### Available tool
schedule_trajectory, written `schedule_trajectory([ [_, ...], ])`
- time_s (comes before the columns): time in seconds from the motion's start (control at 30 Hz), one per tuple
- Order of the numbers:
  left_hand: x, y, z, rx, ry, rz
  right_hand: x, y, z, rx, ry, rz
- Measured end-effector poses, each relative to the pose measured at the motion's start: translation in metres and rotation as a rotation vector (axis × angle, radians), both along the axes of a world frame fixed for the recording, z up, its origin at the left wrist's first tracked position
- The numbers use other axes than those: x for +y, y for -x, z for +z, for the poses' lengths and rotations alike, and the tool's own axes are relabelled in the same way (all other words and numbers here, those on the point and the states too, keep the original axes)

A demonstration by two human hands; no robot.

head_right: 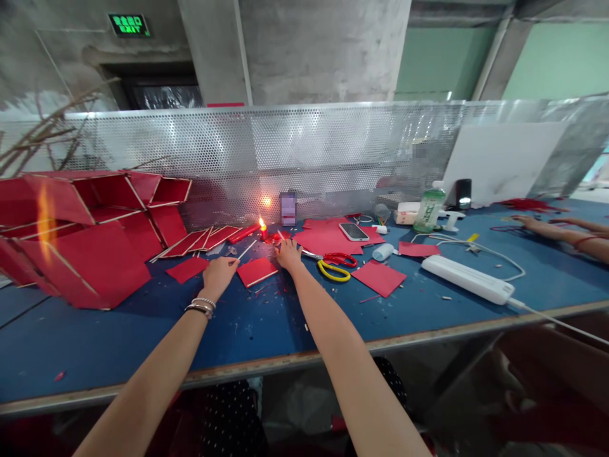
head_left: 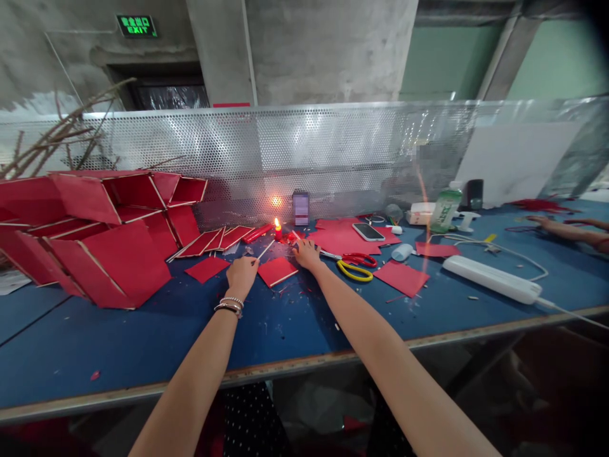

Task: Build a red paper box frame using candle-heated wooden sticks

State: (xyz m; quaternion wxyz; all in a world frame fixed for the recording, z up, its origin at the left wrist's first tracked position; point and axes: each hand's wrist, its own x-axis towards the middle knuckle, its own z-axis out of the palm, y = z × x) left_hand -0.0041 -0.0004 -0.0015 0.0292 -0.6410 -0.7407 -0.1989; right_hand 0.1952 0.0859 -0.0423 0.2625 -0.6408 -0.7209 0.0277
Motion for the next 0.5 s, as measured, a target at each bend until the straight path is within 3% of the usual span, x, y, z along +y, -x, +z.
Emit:
schedule_trajectory([
  [0.5, -0.0007, 0.0012, -0.0007, 0.056, 0.033, -0.042, 0.0000, -0.0013, 0.0012, -0.052, 0.048, 0.073],
])
